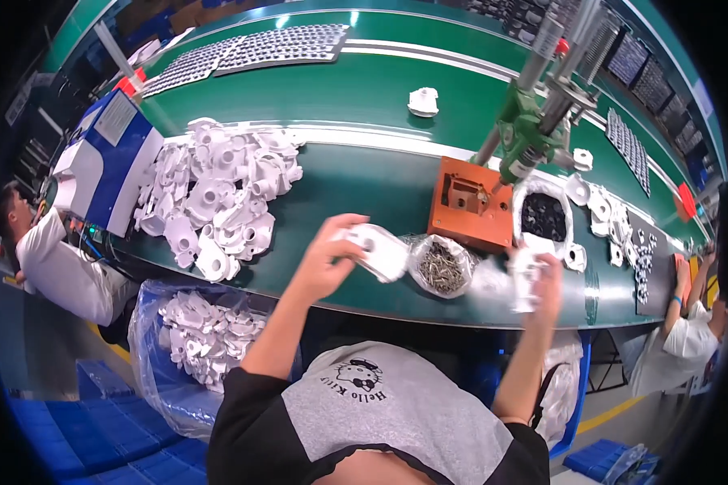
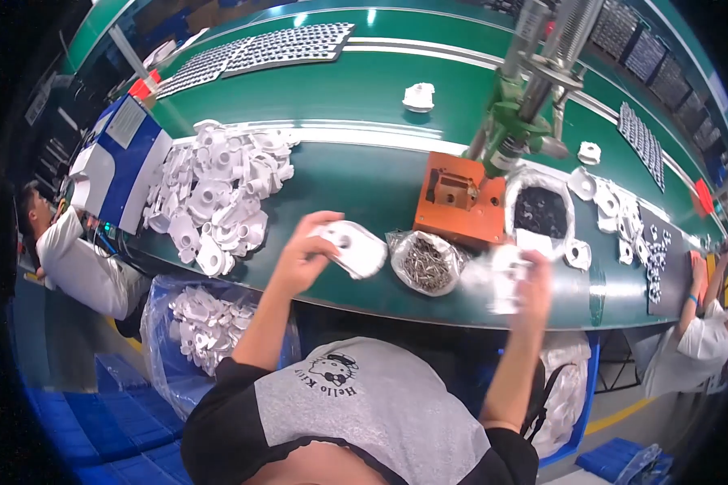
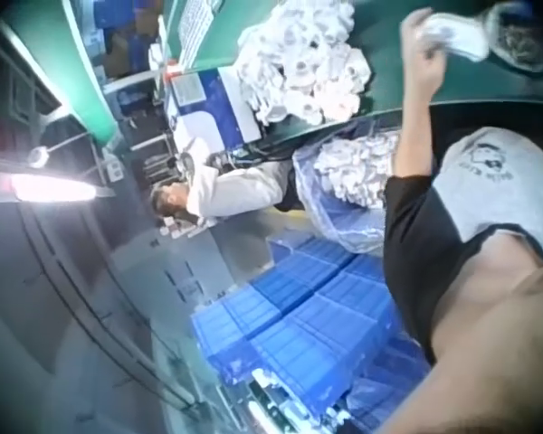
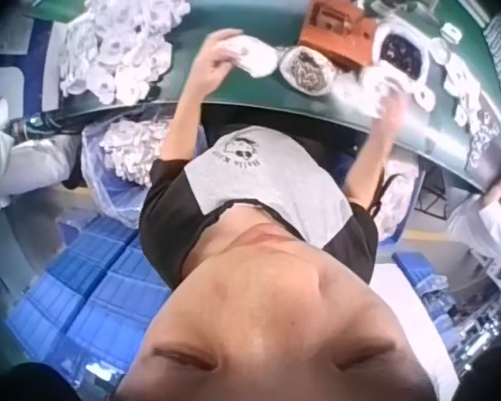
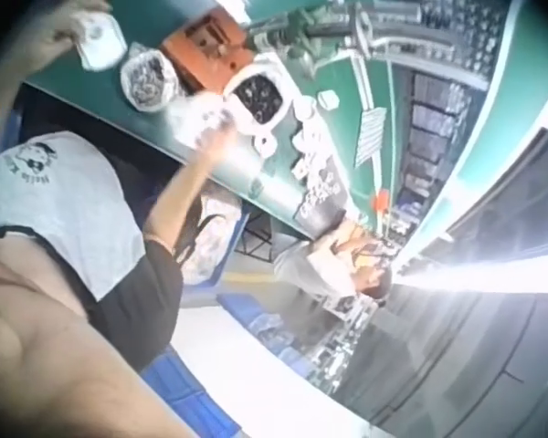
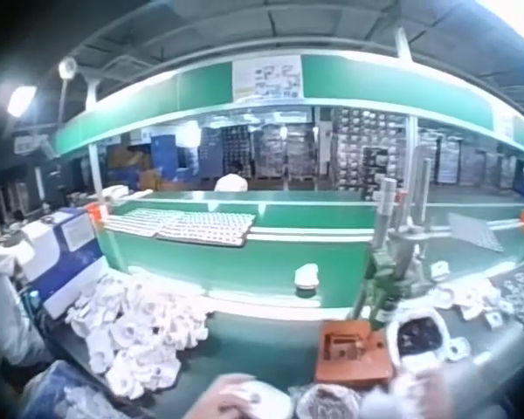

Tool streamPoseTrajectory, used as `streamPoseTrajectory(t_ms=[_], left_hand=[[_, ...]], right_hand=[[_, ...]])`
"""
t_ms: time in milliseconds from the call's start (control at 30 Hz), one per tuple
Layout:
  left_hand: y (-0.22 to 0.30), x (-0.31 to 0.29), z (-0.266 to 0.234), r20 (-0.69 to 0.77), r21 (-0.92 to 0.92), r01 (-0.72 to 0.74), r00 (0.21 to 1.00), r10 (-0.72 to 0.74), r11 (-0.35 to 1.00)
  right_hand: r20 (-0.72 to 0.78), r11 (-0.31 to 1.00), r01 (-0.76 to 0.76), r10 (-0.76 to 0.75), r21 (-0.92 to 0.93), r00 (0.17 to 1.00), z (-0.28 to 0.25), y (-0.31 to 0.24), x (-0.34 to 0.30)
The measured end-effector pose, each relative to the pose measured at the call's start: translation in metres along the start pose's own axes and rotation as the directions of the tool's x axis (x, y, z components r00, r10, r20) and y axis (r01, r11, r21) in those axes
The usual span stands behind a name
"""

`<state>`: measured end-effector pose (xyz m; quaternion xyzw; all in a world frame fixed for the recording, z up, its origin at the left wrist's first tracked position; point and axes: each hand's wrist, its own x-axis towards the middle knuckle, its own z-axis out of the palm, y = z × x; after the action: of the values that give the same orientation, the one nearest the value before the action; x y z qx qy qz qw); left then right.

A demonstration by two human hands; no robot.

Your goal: Assembling small plastic housings by inserting metal pins and using a manual press machine on an assembly line.

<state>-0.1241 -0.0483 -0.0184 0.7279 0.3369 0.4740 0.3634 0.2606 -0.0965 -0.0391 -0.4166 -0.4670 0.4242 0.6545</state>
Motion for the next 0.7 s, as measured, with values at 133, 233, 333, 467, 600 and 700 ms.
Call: streamPoseTrajectory(t_ms=[133,233,333,467,600,700], left_hand=[[0.042,0.029,0.050,0.274,-0.325,0.087,0.962,0.006,0.942],[0.040,0.040,0.067,0.205,-0.314,-0.061,0.970,0.130,0.947],[0.034,0.038,0.083,0.011,-0.613,-0.057,0.997,0.081,0.788],[0.025,0.031,0.091,-0.037,-0.351,-0.045,0.999,0.034,0.935],[0.022,0.031,0.094,-0.019,-0.054,-0.078,0.997,0.078,0.995],[0.021,0.034,0.102,-0.160,-0.050,-0.083,0.984,0.074,0.995]], right_hand=[[0.325,0.932,-0.195,0.090,0.307,0.941,0.112,-0.036,-0.004],[0.412,0.935,-0.278,0.169,0.221,0.896,0.121,-0.037,0.001],[0.434,0.898,-0.327,0.180,0.293,0.883,0.122,-0.024,-0.006],[0.377,0.844,-0.424,0.294,0.330,0.878,0.116,-0.022,-0.014],[0.283,0.900,-0.351,0.277,0.259,0.918,0.119,-0.014,-0.018],[0.325,0.844,-0.483,0.402,0.231,0.856,0.113,-0.002,-0.019]])
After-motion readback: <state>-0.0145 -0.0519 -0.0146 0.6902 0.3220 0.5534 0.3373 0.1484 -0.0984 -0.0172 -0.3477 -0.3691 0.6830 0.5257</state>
